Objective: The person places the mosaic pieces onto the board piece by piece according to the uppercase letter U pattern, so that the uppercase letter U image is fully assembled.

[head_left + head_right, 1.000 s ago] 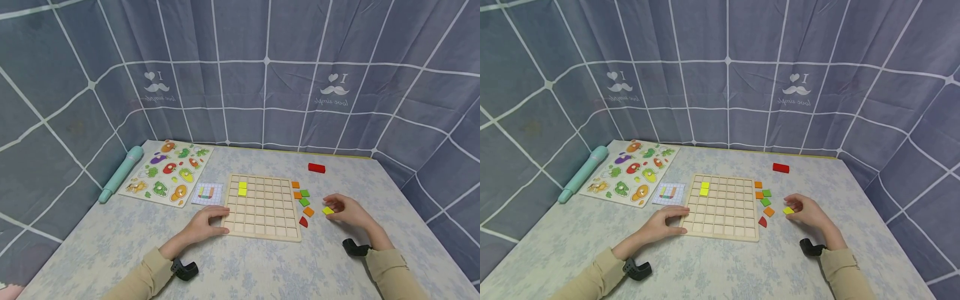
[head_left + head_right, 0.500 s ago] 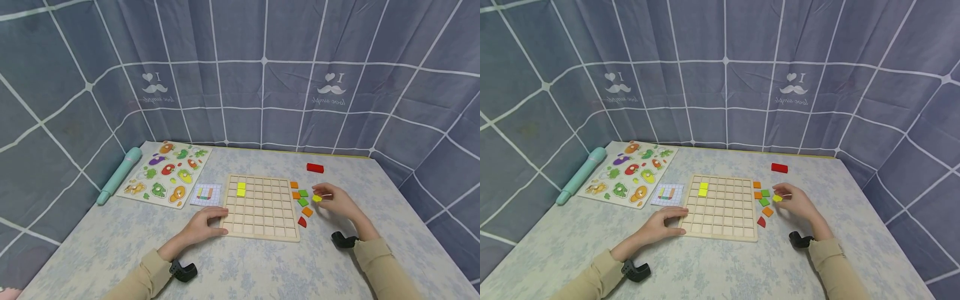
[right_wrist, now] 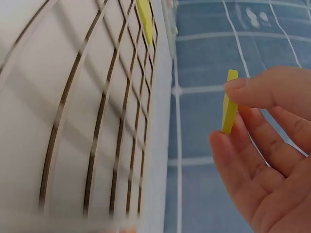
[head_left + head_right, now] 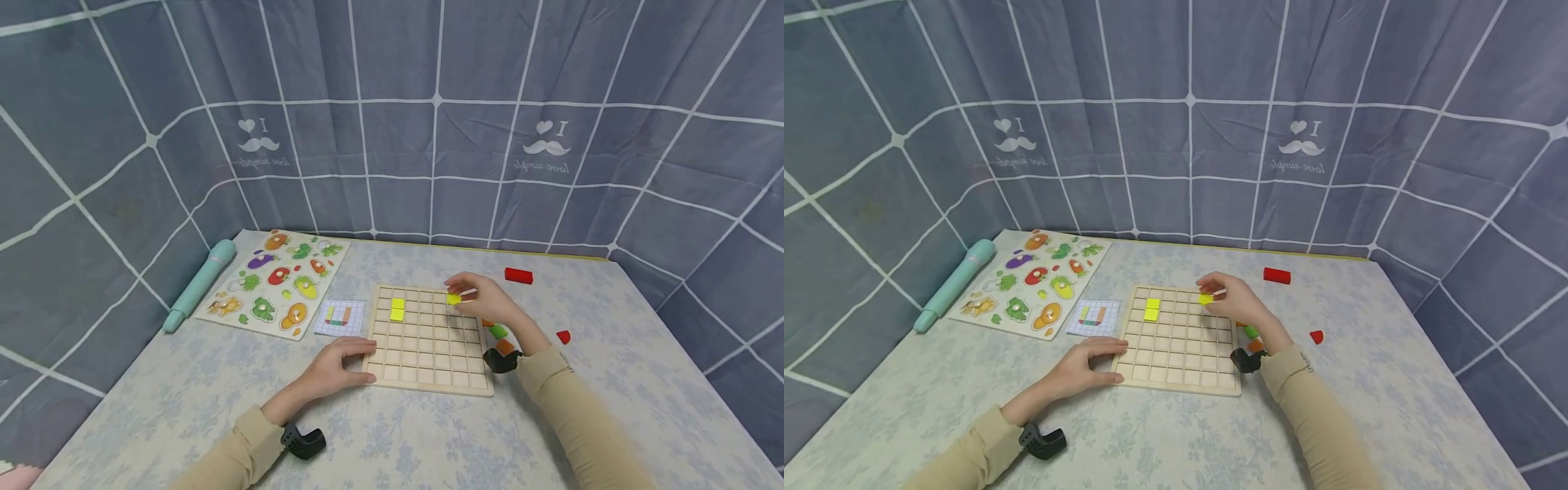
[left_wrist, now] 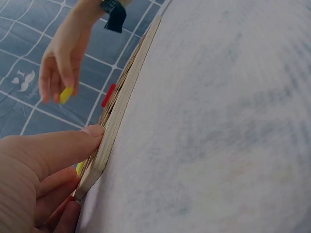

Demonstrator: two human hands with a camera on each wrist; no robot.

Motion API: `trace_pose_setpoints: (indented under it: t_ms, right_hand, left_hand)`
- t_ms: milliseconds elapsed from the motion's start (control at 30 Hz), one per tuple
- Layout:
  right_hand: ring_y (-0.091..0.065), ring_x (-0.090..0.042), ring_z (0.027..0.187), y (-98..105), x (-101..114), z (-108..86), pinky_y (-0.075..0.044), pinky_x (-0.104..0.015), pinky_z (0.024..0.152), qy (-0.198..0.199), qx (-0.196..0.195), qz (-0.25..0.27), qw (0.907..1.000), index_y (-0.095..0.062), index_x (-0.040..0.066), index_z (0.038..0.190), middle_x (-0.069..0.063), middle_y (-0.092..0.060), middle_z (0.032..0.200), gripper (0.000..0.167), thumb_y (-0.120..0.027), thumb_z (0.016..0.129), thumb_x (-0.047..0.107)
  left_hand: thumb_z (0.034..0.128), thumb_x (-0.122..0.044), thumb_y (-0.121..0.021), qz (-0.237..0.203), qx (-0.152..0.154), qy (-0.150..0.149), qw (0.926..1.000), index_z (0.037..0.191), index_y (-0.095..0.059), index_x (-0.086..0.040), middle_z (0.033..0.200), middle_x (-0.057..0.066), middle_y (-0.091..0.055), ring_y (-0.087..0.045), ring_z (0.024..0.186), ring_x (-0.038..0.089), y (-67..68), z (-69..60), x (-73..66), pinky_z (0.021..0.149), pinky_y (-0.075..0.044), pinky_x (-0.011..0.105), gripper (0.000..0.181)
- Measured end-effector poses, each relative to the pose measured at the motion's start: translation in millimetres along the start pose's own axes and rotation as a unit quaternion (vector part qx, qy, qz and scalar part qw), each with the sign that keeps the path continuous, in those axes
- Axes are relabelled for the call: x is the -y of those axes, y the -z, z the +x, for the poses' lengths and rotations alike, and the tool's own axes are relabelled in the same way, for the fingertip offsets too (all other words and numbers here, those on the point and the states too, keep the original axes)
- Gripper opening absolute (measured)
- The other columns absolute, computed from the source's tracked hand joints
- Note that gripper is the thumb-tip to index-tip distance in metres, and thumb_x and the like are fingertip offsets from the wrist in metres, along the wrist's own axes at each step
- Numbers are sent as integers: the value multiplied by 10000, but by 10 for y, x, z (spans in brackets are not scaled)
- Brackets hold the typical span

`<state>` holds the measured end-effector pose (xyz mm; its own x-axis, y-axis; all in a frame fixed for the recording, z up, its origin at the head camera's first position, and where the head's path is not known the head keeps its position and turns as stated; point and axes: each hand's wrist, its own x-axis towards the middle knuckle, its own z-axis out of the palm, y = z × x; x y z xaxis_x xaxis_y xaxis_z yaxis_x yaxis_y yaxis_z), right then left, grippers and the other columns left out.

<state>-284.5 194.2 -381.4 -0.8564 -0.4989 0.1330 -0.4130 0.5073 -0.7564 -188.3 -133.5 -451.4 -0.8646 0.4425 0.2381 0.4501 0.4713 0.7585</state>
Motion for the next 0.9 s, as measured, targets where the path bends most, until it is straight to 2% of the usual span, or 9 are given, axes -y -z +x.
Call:
trace_pose_setpoints:
  t_ms: [167,300,433,633,900]
  right_hand:
    - [-553,-286,1062,-233,119,268,-496,-379,914,144,377,157,9991,-544,-17,1244,-149,-587,1127,431,-671,832,-13]
    - [-554,-286,1053,-432,160,416,-502,-340,894,244,643,276,9973,-539,-44,1241,-144,-588,1106,430,-667,831,-27]
    - [-562,-268,1032,-602,171,524,-507,-304,880,234,751,351,9963,-559,-34,1223,-114,-598,1079,410,-671,829,-29]
    - [-574,-250,998,-762,166,605,-510,-282,866,262,920,273,9950,-576,-28,1199,-114,-605,1049,384,-672,827,-32]
    - [-589,-235,969,-799,146,590,-515,-284,843,274,1264,299,9911,-570,-37,1200,-122,-614,1046,400,-670,814,-53]
  left_hand:
    - [733,-293,-808,-6,-11,-13,10000,1192,-649,-48,1254,26,-600,-480,1212,271,-1,8,-10,1018,-386,425,544]
    - [737,-307,-803,-31,25,20,10000,1195,-648,-52,1256,13,-599,-478,1216,259,-2,14,-10,1023,-383,419,547]
    - [748,-325,-794,-14,38,4,10000,1196,-646,-48,1258,14,-596,-480,1213,257,0,20,-9,1022,-384,421,547]
    - [745,-311,-799,-14,42,54,10000,1195,-648,-57,1259,7,-595,-474,1220,249,11,15,-10,1029,-377,422,539]
    - [743,-303,-802,-32,44,79,10000,1188,-651,-54,1254,6,-598,-479,1212,250,1,24,-16,1025,-379,433,532]
